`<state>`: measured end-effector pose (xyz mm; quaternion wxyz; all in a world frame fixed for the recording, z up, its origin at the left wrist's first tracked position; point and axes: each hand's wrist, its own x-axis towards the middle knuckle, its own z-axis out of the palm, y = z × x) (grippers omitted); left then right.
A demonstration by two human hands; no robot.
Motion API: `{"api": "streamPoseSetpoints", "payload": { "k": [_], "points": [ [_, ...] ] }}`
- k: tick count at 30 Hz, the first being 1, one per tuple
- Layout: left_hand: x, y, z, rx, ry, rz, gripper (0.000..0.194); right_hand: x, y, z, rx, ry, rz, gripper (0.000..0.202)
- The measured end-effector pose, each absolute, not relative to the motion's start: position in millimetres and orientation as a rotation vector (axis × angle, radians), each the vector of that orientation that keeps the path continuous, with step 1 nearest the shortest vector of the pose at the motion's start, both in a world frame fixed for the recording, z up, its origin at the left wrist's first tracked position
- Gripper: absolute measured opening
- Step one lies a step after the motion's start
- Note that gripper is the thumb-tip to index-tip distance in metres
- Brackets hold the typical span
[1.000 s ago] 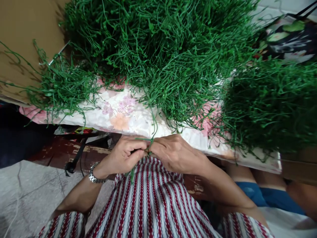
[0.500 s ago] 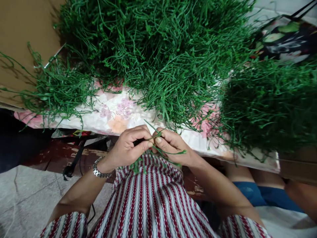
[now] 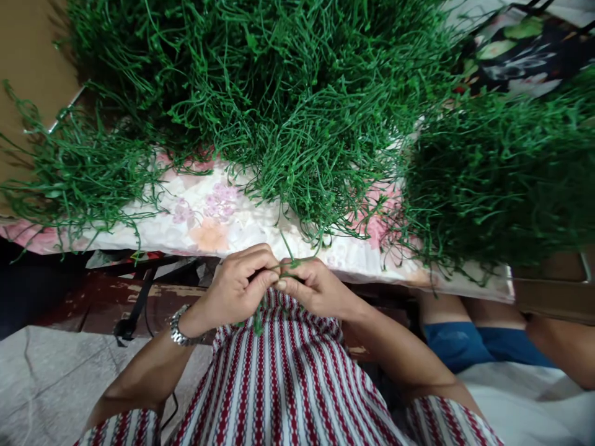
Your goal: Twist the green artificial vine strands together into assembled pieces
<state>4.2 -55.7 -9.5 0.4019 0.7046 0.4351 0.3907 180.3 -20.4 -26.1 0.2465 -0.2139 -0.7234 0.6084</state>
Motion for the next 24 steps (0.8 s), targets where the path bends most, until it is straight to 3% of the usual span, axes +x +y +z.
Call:
{"api": "streamPoseSetpoints", "payload": {
  "k": [3, 7, 16, 24],
  "points": [
    [-3.9, -55.2, -4.8, 1.635, 0.876, 0.878, 0.018, 183.6, -15.6, -21.5, -0.34, -2.191, 1.415, 0.03],
    [-9.2, -54.4, -3.2, 1.46, 0.7, 0.789, 0.018, 183.3, -8.9, -21.1, -0.039, -2.228, 1.447, 0.033],
    [-5.1, -53.7, -8.3, 1.63, 1.033, 0.849, 0.016, 180.5, -14.7, -30.4, -0.451, -2.136, 1.466, 0.022],
    [-2.9, -56.0, 4.3, 1.733, 0.928, 0.726, 0.017, 182.6, -21.5, -33.3, -0.273, -2.097, 1.377, 0.026]
  ]
}}
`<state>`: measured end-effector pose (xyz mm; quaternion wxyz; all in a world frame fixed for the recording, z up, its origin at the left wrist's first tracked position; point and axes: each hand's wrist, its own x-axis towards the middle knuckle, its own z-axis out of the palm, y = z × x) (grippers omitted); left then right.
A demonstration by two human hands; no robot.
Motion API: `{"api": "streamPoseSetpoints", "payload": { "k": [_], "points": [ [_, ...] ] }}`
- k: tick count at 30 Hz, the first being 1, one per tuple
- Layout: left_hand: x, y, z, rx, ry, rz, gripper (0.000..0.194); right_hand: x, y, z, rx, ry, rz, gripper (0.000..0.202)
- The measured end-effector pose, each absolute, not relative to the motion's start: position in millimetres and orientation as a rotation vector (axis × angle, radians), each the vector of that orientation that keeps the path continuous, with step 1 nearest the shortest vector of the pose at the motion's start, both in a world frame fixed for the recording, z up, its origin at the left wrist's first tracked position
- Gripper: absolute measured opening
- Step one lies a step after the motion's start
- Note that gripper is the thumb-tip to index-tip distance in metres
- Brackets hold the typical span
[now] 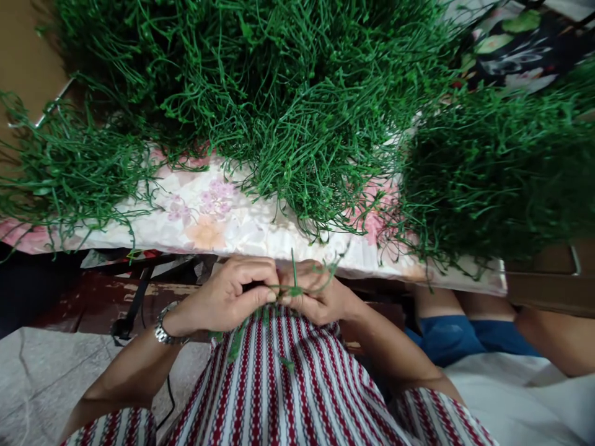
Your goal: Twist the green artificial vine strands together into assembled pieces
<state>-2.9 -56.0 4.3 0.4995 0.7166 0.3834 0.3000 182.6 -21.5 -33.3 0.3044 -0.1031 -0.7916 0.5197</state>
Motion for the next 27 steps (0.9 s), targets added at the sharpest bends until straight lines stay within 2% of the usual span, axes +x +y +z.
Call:
{"api": "streamPoseSetpoints", "payload": {
  "k": [8, 10, 14, 19, 27],
  "points": [
    [-3.9, -56.4, 12.7, 1.481, 0.564, 0.725, 0.024, 182.4, -31.4, -30.0, -0.052, -1.917, 1.609, 0.037],
    [-0.6, -55.3, 9.7, 1.44, 0.614, 0.819, 0.024, 187.1, -30.6, -30.1, -0.15, -1.889, 1.61, 0.034],
    [15.1, -49.6, 4.0, 1.417, 0.929, 1.057, 0.011, 200.6, -24.4, -23.6, -0.634, -1.793, 1.444, 0.029],
    [43.5, -39.8, 2.9, 1.394, 1.034, 1.12, 0.009, 210.8, -20.0, -10.6, -0.937, -1.781, 1.176, 0.024],
    [63.0, -35.3, 1.7, 1.805, 1.095, 1.297, 0.014, 213.7, -21.0, -11.0, -0.795, -1.656, 1.494, 0.033]
  ]
}}
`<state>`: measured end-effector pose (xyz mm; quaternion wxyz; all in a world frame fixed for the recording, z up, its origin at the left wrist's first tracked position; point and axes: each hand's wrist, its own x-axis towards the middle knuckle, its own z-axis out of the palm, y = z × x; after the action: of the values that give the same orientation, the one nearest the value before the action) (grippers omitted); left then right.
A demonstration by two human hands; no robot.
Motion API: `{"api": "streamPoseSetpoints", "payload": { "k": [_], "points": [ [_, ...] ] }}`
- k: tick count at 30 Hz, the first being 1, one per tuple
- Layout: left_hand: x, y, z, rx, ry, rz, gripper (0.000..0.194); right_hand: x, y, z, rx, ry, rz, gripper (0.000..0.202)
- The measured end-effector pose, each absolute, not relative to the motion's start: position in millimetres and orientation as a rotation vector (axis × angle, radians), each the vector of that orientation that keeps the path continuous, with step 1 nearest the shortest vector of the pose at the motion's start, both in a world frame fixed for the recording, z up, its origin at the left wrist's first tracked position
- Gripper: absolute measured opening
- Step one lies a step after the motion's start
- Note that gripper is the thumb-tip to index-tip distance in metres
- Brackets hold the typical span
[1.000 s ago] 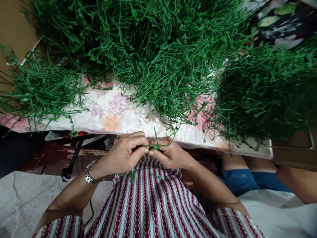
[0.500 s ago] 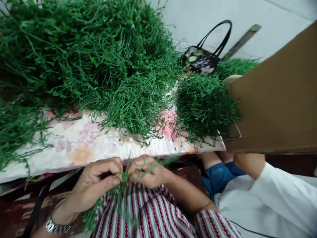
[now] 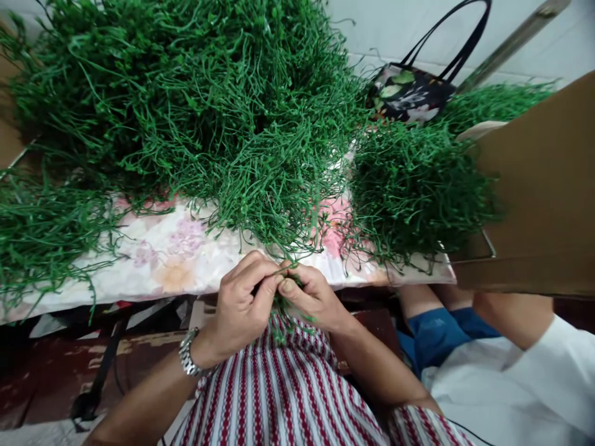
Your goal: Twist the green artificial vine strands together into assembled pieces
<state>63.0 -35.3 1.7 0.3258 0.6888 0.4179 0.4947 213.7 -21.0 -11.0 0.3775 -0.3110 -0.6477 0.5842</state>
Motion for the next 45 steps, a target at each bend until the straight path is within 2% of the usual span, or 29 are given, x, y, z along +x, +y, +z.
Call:
{"api": "streamPoseSetpoints", "payload": {
  "k": [3, 6, 10, 15, 25, 40, 45],
  "points": [
    [65.3, -36.3, 0.8, 1.869, 1.117, 1.332, 0.015, 215.4, -19.3, -12.4, -0.777, -1.63, 1.581, 0.035],
    [64.2, -35.6, -1.9, 1.803, 1.123, 1.276, 0.013, 218.1, -18.2, -11.6, -0.809, -1.658, 1.6, 0.029],
    [61.1, -35.1, -7.1, 1.311, 0.981, 1.176, 0.01, 220.0, -18.8, -12.6, -0.761, -1.627, 1.633, 0.025],
    [61.2, -37.6, -5.6, 0.807, 0.863, 1.1, 0.022, 214.6, -21.5, -21.4, -0.658, -1.447, 1.756, 0.029],
    [57.4, -46.0, -4.3, 0.833, 0.763, 1.203, 0.016, 206.1, -24.6, -25.9, -0.576, -1.436, 1.741, 0.029],
    [57.8, -51.5, -0.3, 0.686, 0.716, 1.316, 0.018, 192.0, -32.1, -26.1, -0.538, -1.275, 1.769, 0.03],
    [39.7, -40.7, 3.8, 0.603, 0.634, 1.403, 0.013, 194.9, -35.1, -24.6, -0.241, -1.324, 1.739, 0.019]
  ]
}}
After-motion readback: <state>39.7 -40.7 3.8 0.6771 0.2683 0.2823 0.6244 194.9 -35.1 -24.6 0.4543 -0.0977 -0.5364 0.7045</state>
